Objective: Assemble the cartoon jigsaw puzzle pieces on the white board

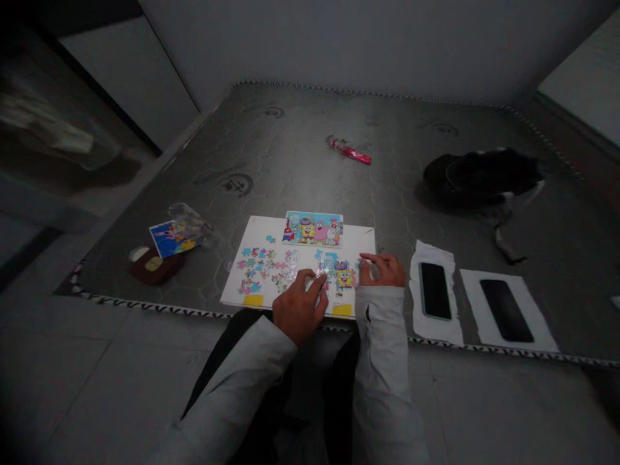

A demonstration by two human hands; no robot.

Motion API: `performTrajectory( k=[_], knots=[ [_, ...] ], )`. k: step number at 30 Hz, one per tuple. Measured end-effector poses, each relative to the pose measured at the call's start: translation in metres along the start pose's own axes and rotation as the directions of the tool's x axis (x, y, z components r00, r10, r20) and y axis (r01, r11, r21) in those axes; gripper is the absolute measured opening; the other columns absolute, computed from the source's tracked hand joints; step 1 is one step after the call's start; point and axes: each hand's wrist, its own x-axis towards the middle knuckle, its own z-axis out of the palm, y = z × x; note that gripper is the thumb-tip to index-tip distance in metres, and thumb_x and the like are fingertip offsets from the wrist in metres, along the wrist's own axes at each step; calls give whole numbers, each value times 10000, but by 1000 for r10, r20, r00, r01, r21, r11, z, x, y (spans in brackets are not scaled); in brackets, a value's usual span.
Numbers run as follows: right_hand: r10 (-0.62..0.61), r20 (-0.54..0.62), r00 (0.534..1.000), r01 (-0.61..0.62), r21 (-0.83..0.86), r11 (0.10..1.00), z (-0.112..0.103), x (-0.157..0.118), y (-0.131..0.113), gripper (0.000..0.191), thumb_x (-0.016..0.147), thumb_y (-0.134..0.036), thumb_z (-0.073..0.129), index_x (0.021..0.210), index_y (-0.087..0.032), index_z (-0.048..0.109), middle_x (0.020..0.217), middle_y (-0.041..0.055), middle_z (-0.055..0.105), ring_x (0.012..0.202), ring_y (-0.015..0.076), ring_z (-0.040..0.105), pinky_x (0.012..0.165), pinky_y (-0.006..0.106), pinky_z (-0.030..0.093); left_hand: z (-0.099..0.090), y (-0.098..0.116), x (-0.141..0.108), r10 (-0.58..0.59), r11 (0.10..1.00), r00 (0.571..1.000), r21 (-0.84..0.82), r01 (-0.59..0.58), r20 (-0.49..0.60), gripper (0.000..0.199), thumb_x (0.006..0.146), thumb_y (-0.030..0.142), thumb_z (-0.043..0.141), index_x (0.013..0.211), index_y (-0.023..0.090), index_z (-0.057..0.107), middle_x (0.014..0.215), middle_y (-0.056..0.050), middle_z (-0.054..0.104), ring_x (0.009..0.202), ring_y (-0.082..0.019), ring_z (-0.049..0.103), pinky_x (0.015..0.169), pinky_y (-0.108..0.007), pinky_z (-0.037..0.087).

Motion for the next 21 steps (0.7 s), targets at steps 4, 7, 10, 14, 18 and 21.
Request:
performTrajectory(
  k=[4, 7, 10, 14, 18, 21],
  knots=[
    [14, 73, 997, -11, -44, 999, -3, 0, 17, 358, 898, -575, 718, 1013, -283, 889, 947, 68, 722, 893, 238, 653, 799, 382, 503, 4, -1, -1, 8, 1000, 998, 2, -8, -58, 343, 1055, 306, 581, 1362, 307, 733, 1296, -45, 745, 871, -177, 759, 566, -278, 528],
    [53, 112, 992, -47, -57, 997, -14, 0, 19, 399, 903, -608, 709, 1054, -285, 888, 974, 65, 726, 900, 235, 665, 814, 380, 492, 6, -2, -2, 36, 999, 994, -4, -36, -106, 319, 1050, 295, 590, 1324, 303, 753, 1242, -43, 761, 814, -168, 749, 532, -279, 494],
    [77, 146, 986, -69, -61, 996, -23, 0, 20, 436, 918, -639, 685, 1105, -297, 879, 1007, 57, 726, 923, 233, 673, 858, 385, 488, 9, -3, -3, 61, 998, 985, -23, -65, -162, 286, 1040, 283, 603, 1263, 304, 780, 1192, -23, 777, 772, -161, 743, 505, -284, 464],
    [60, 219, 974, -43, -81, 996, -22, 1, 30, 483, 889, -696, 699, 1124, -312, 873, 1031, 65, 737, 959, 258, 676, 874, 414, 475, 12, -5, -4, 85, 995, 974, -37, -95, -211, 272, 1022, 263, 621, 1227, 302, 795, 1159, -9, 788, 746, -159, 739, 497, -289, 449],
    [54, 273, 961, -29, -92, 995, -12, 2, 38, 454, 837, -696, 748, 1066, -328, 881, 1011, 69, 749, 969, 274, 671, 856, 420, 451, 14, -7, -4, 96, 994, 971, -33, -106, -219, 268, 1011, 261, 639, 1222, 300, 800, 1153, -13, 791, 726, -159, 737, 482, -294, 442],
    [59, 265, 963, -40, -78, 996, -9, 0, 39, 387, 854, -636, 743, 1043, -328, 880, 982, 61, 751, 975, 271, 671, 852, 410, 446, 15, -7, -4, 98, 993, 971, -44, -110, -220, 267, 1005, 256, 647, 1216, 300, 804, 1149, -16, 789, 735, -161, 742, 483, -294, 451]
  ],
)
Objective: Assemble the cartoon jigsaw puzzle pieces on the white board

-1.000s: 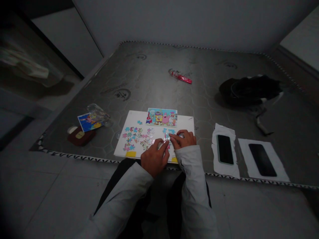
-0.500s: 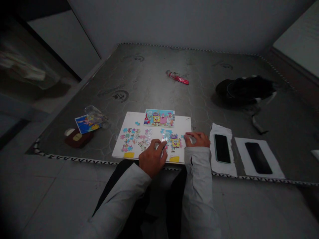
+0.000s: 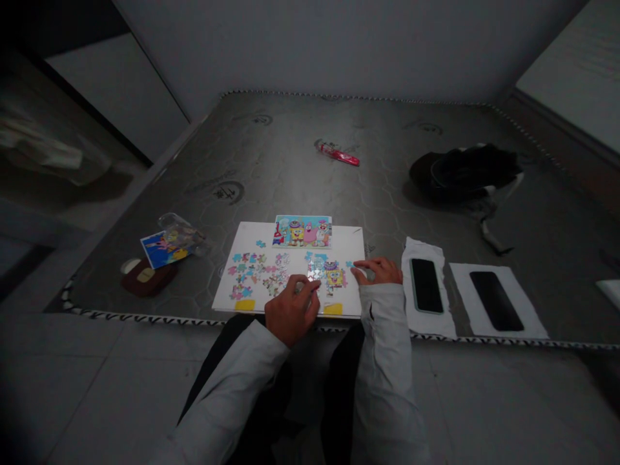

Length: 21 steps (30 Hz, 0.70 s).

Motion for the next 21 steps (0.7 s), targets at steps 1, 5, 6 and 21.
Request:
performTrajectory(
  k=[1, 5, 6, 21],
  knots=[
    [2, -3, 1000, -2, 4, 1000, 1, 0, 0, 371, 857, -619, 738, 1035, -324, 879, 973, 59, 750, 973, 270, 671, 850, 408, 445, 0, 0, 0, -3, 1000, 1000, -2, 3, 3, 268, 1004, 255, 647, 1215, 302, 805, 1150, -17, 788, 742, -161, 744, 486, -290, 455],
    [5, 7, 1000, -5, 6, 1000, 3, 1, 2, 355, 865, -588, 717, 1005, -297, 865, 959, 61, 752, 950, 264, 665, 848, 401, 441, 0, 1, 0, -23, 1000, 999, -3, 23, 45, 281, 1008, 255, 639, 1221, 318, 810, 1170, -25, 786, 770, -161, 751, 503, -270, 469],
    [7, 16, 1000, -7, 8, 1000, 4, 2, 3, 368, 860, -592, 720, 1015, -290, 860, 957, 62, 754, 945, 264, 661, 844, 398, 440, -1, 1, 0, -26, 1000, 998, -5, 27, 58, 283, 1009, 255, 637, 1221, 322, 812, 1175, -26, 786, 774, -161, 751, 510, -266, 475],
    [63, 2, 998, -63, 45, 997, -12, -1, -35, 389, 920, -574, 611, 1041, -264, 811, 986, 70, 781, 1015, 293, 663, 887, 421, 436, 1, 0, -2, 7, 999, 998, -38, -5, 64, 262, 992, 258, 644, 1160, 334, 830, 1177, -2, 787, 785, -144, 741, 570, -270, 512]
  ],
)
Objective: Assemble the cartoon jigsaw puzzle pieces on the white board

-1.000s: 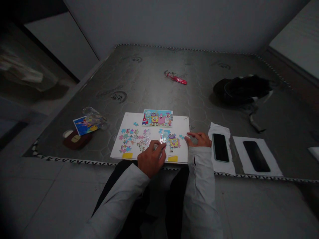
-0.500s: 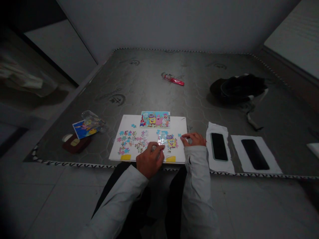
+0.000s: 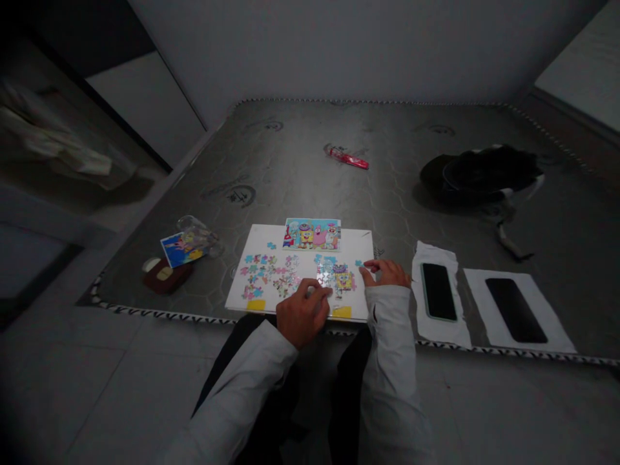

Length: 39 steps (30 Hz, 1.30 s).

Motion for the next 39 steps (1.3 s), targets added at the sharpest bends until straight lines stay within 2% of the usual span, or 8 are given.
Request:
performTrajectory(
  k=[6, 11, 16, 19, 24, 33, 36, 39],
  knots=[
    [-38, 41, 998, 37, 32, 999, 2, 1, -5, 292, 873, -466, 626, 1017, -261, 774, 1004, 64, 797, 965, 282, 670, 869, 411, 440, -1, -1, -1, 52, 998, 996, -34, -54, -67, 232, 980, 252, 652, 1112, 303, 836, 1131, -18, 797, 749, -133, 725, 578, -255, 499],
    [-6, 65, 998, -1, 110, 994, 4, 5, -4, 266, 808, -461, 660, 948, -266, 775, 873, 44, 805, 767, 241, 641, 773, 377, 455, 0, -2, -3, 71, 996, 992, -46, -76, -105, 228, 954, 233, 664, 1094, 299, 831, 1117, -17, 790, 727, -131, 712, 568, -253, 496],
    [35, 1, 999, -35, 146, 989, -9, 0, -21, 304, 865, -481, 645, 992, -268, 821, 923, 42, 812, 770, 220, 649, 692, 335, 436, -2, -2, -5, 104, 993, 980, -43, -113, -173, 234, 945, 221, 656, 1074, 291, 838, 1066, -18, 794, 675, -114, 681, 573, -240, 495],
    [22, -11, 1000, -21, 135, 991, -6, -4, -44, 273, 869, -470, 659, 945, -273, 832, 875, 43, 803, 777, 228, 671, 715, 343, 457, -5, -2, -7, 187, 975, 934, -58, -213, -304, 226, 939, 208, 639, 1004, 276, 845, 968, -13, 794, 591, -88, 626, 562, -231, 485],
    [-71, 37, 997, 65, 147, 987, 24, -13, -89, 184, 830, -399, 655, 853, -298, 808, 836, 21, 811, 788, 240, 714, 780, 372, 508, -10, 1, -13, 290, 922, 809, -78, -379, -512, 215, 907, 212, 628, 844, 258, 829, 793, 2, 770, 508, -78, 566, 534, -234, 465],
    [-188, 153, 970, 162, 172, 972, 46, -20, -107, 193, 827, -397, 642, 858, -316, 814, 785, 9, 812, 775, 251, 737, 761, 372, 519, -3, -7, -15, 284, 943, 858, -37, -331, -428, 273, 913, 257, 573, 767, 243, 803, 740, -26, 750, 526, -97, 579, 531, -243, 450],
    [-159, 75, 984, 145, 161, 976, 42, -16, -103, 225, 841, -443, 632, 871, -310, 811, 798, 15, 817, 759, 244, 732, 746, 367, 505, -3, -7, -15, 283, 946, 888, -50, -322, -362, 266, 913, 271, 579, 795, 247, 816, 774, -31, 761, 525, -96, 569, 532, -251, 450],
    [-87, 7, 996, 84, 180, 980, 22, -10, -92, 298, 866, -524, 649, 965, -296, 813, 860, 22, 830, 769, 233, 727, 710, 342, 483, -8, -6, -14, 261, 945, 873, -77, -319, -413, 268, 918, 253, 581, 822, 255, 831, 781, -17, 769, 512, -90, 558, 537, -253, 454]
  ],
)
